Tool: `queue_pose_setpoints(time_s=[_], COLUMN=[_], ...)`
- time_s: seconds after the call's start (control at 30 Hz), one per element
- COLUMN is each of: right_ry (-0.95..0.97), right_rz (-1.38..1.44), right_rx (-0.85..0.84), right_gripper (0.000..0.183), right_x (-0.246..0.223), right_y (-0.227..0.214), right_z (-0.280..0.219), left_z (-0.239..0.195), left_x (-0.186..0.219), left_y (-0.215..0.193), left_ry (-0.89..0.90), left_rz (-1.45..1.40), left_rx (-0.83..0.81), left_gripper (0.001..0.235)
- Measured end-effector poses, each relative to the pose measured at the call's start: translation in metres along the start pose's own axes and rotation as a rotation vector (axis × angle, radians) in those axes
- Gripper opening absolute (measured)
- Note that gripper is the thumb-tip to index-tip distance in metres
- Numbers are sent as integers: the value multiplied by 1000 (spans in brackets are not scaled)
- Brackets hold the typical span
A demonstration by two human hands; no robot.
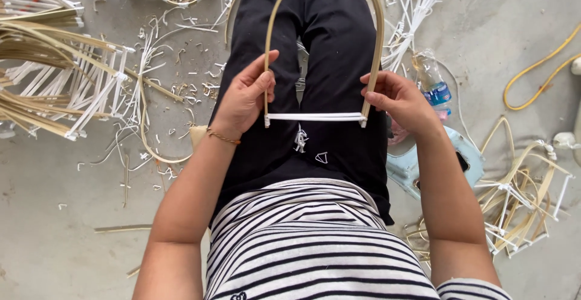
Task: Assembling and securing bamboo furniture frame components using white plastic binding strips and hand tools.
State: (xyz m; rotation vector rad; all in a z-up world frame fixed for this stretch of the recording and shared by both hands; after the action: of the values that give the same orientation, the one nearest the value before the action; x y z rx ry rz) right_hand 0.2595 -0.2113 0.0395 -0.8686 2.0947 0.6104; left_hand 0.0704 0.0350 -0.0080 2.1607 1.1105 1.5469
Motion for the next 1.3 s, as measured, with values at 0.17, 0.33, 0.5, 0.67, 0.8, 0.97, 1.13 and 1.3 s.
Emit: queue_pose_setpoints(time_s=[0.17, 0.33, 0.5, 0.67, 0.8, 0.97, 1.13, 1.3], right_ry=[-256, -437, -421, -479, -476, -539, -590, -709], right_rz=[-31, -247, -613, -970, -1011, -1055, -1025, -892], right_rx=[-54, 25, 92, 69, 74, 105, 200, 187], right_gripper=[33, 26, 21, 15, 14, 20, 29, 50], right_x=[-62, -80, -66, -53, -46, -47, -61, -119], right_y=[9, 11, 16, 22, 28, 38, 39, 55], right_z=[4, 57, 83, 81, 71, 56, 38, 19], left_z=[-5, 45, 68, 49, 31, 20, 20, 27], left_x=[103, 129, 102, 94, 85, 73, 82, 126], left_y=[37, 12, -23, -15, -13, -13, -13, 15], left_ry=[286, 389, 235, 391, 358, 395, 451, 510], left_rz=[553, 1010, 1063, 1654, 1762, 1748, 1790, 1687], left_rx=[-88, -31, 58, 113, 202, 282, 331, 70], left_gripper=[43, 37, 35, 25, 27, 24, 30, 34])
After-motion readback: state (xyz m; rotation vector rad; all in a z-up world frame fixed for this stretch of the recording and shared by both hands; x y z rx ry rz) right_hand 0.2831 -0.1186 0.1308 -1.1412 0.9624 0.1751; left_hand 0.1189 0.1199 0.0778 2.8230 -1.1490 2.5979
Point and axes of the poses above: each hand's wrist, its own z-axis towards the middle knuckle, its own y-axis out of the palm, x = y × z, the point moved 7 cm from there along z, towards the middle knuckle, and after that the axes turned 14 degrees about z, right-handed, at the moved point
